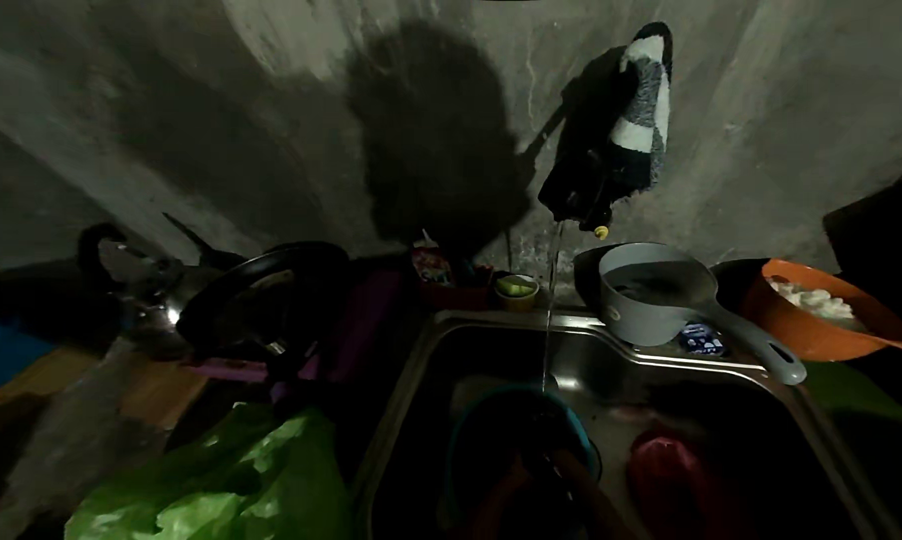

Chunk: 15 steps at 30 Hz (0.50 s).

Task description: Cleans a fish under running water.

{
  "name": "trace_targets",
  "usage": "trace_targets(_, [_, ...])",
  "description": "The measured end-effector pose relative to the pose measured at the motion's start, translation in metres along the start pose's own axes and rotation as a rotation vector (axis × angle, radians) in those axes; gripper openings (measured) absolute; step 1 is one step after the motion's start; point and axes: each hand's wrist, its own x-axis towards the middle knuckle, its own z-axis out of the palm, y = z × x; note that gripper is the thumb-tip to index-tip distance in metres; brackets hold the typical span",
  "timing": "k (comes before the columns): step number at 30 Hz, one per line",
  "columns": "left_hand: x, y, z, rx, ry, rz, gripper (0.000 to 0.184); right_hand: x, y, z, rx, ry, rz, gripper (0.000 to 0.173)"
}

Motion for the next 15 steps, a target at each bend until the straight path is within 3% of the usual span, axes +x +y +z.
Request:
trace_targets(2, [-0.030, 0.017, -0.021, 0.049, 0.035, 0.090, 0.068, -0.005, -0.008, 0.001, 0.089, -0.011, -0.016, 0.044])
trace_targets(4, [-0.045, 0.024, -0.034, 0.086, 0.085, 0.145, 0.080, -0.002, -0.008, 0.003, 0.207, -0.030, -0.071, 0.046])
trace_targets(8, [-0.071, 0.037, -0.054, 0.083, 0.152, 0.133, 0.093, -0.005, -0.018, 0.009, 0.500, -0.090, -0.104, 0.048])
trace_targets(11, [-0.089, 0.044, -0.068, 0.039, 0.220, 0.185, 0.096, -0.025, -0.042, 0.011, 0.627, -0.044, -0.182, 0.049])
trace_targets(15, [-0.103, 0.056, -0.085, -0.038, 0.301, 0.294, 0.103, -0.054, -0.081, 0.009, 0.606, 0.073, -0.361, 0.053])
